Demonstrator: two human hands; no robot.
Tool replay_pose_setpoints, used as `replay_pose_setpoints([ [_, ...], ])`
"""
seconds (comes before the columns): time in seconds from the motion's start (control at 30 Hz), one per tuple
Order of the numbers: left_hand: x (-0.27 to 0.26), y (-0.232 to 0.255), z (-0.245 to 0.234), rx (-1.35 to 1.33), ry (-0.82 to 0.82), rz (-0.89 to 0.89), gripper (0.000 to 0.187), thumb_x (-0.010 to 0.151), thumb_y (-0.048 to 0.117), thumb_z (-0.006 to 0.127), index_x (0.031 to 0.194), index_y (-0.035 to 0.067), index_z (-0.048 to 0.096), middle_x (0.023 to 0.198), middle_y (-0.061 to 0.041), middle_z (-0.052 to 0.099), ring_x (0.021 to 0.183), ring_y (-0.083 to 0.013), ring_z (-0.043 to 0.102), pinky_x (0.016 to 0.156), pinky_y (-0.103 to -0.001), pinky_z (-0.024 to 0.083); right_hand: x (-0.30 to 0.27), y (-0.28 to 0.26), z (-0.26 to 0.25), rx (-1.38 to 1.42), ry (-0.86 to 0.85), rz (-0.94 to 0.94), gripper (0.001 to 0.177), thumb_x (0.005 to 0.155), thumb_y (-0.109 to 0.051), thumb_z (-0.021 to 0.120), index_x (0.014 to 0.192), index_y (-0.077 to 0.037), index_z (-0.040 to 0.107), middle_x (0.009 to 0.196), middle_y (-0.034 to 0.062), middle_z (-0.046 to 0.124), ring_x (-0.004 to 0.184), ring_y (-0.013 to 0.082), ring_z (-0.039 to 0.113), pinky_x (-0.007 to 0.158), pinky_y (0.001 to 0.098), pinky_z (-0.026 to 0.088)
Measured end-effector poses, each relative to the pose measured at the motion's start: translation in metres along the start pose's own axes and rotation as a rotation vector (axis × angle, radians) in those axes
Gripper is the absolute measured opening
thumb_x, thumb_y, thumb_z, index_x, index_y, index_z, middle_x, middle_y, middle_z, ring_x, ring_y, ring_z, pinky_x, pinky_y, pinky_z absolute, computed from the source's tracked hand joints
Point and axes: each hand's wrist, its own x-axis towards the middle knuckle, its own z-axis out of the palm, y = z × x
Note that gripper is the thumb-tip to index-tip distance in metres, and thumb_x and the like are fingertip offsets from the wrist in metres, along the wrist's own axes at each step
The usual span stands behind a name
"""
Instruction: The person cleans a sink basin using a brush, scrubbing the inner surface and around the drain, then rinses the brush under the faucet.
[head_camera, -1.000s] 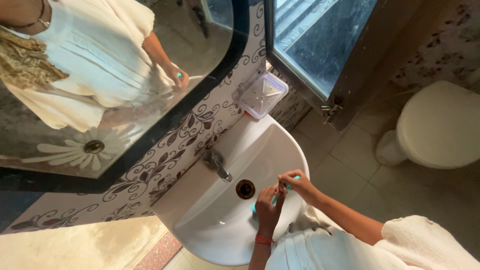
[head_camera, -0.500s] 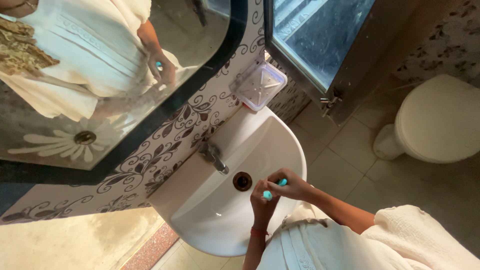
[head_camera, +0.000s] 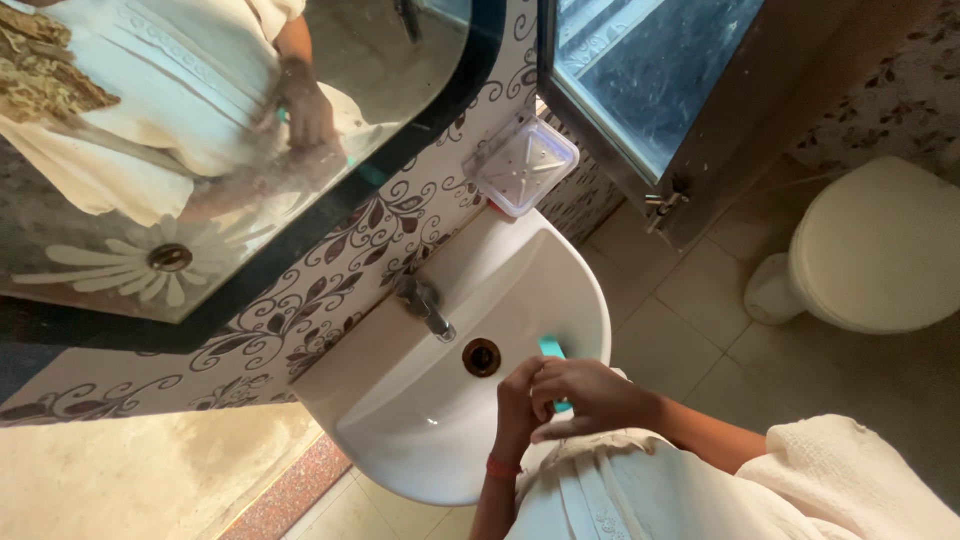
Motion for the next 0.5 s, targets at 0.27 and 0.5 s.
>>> replay_pose_setpoints([
  [0.27,0.026,-0.025,0.038,0.093,0.174,0.287,0.021,0.092,0.009,0.064,0.111,0.002,0.072,0.108,-0.012,0.074,0.099,-0.0281,0.073,0.083,-0.037,0.058,0.002,0.065,0.017,0.056,0.207,-0.223,0.033,0.096,-0.033,0.072,0.076,-0.007,0.066,0.080,0.0050,0.067,0.083,0.0249,0.062,0.088,0.0422,0.050],
  [0.5,0.014,0.017,0.022,-0.357,-0.083,0.043,0.028,0.094,0.019,0.067,0.112,-0.002,0.071,0.105,-0.011,0.078,0.098,-0.0177,0.073,0.090,-0.033,0.059,-0.010,0.023,-0.001,-0.029,0.046,-0.224,0.042,0.086,-0.034,0.078,0.057,-0.007,0.063,0.062,0.0072,0.063,0.063,0.0263,0.061,0.073,0.0390,0.048],
])
